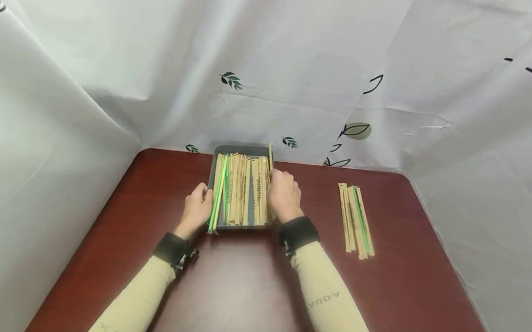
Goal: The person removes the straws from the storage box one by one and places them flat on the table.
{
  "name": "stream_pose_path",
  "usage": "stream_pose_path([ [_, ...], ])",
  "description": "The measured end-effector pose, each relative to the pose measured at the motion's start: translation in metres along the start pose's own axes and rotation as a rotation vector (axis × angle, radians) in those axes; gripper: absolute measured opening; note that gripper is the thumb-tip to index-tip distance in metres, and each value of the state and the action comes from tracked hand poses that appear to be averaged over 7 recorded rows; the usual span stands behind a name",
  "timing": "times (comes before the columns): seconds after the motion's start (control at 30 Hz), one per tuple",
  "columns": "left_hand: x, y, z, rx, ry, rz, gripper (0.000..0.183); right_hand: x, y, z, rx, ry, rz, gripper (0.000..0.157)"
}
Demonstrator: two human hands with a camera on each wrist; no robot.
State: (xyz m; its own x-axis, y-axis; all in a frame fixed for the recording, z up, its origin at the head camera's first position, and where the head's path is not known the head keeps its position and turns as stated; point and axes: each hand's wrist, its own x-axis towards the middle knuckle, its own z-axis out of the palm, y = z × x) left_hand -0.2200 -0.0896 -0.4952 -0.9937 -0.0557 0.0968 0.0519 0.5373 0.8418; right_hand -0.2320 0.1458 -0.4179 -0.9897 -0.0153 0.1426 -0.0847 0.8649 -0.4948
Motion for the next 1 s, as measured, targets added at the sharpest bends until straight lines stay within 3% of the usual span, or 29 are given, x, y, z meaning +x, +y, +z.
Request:
stream_pose_path([
  [0.37, 0.001, -0.002, -0.007, 0.006, 0.011, -0.004, 0.024, -0.005, 0.075, -0.016, -0.052, 0.012, 0.084, 0.026],
  [0.63, -0.001, 0.001, -0.007, 0.009, 0.005, -0.021, 0.024, -0.017, 0.134, -0.014, -0.103, -0.097, 0.155, 0.035],
  [1.0, -0.003, 0.002, -0.007, 0.027, 0.038, -0.007, 0.024, -0.032, 0.183, -0.012, -0.144, -0.189, 0.323, 0.052],
])
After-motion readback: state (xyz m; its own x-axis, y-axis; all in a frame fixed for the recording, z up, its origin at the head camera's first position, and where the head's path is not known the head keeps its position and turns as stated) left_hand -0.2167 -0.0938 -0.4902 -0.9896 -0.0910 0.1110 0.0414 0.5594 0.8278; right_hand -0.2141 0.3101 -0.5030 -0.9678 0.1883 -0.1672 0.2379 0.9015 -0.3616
